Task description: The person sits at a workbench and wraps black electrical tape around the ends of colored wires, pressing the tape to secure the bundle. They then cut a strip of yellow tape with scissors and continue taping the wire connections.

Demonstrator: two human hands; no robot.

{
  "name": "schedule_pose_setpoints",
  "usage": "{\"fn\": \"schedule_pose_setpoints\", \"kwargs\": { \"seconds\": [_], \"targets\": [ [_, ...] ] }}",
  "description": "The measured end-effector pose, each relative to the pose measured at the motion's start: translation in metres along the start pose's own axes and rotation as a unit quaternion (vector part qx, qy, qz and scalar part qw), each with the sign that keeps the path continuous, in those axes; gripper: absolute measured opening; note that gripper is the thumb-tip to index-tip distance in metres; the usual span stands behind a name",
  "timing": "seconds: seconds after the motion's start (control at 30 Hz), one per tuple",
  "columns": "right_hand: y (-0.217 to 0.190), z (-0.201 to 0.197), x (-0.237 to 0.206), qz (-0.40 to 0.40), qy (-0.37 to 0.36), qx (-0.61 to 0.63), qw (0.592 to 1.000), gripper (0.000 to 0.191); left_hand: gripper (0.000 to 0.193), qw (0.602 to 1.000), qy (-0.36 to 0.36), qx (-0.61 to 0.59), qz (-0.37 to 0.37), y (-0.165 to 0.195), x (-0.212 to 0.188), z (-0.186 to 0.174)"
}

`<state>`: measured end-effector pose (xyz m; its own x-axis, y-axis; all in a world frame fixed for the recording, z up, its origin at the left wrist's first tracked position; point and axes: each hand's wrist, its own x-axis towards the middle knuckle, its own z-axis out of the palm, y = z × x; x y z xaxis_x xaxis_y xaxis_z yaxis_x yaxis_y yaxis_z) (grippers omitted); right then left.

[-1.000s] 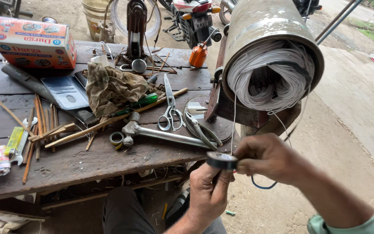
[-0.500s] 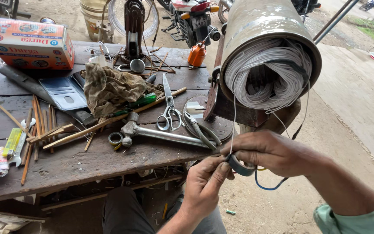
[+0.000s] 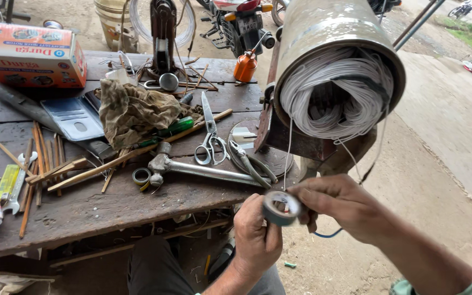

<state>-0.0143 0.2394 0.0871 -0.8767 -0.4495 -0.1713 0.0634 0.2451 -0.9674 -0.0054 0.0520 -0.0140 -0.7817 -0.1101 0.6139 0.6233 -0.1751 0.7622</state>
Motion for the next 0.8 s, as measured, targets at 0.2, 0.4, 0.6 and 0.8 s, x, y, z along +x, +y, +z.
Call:
{"fn": "schedule_pose_setpoints", "kwargs": {
  "seconds": [0.2, 0.4, 0.6, 0.8],
  "targets": [
    [0.003, 0.010, 0.016, -0.081, 0.065, -0.307, 0.946, 0.052, 0.005, 0.996, -0.029, -0.062, -0.063, 0.008, -0.006, 0.001],
    [-0.003, 0.027, 0.034, -0.122, 0.099, -0.358, 0.920, 0.045, 0.009, 0.996, -0.023, -0.066, -0.060, 0.018, -0.009, 0.002],
    [-0.035, -0.012, 0.030, -0.072, -0.094, -0.292, 0.949, 0.038, 0.021, 0.967, -0.108, -0.138, -0.186, 0.007, 0.001, -0.015],
    [-0.031, -0.022, 0.014, -0.138, -0.054, -0.413, 0.898, 0.028, 0.022, 0.967, -0.097, -0.139, -0.188, 0.004, 0.005, -0.009]
  ]
}}
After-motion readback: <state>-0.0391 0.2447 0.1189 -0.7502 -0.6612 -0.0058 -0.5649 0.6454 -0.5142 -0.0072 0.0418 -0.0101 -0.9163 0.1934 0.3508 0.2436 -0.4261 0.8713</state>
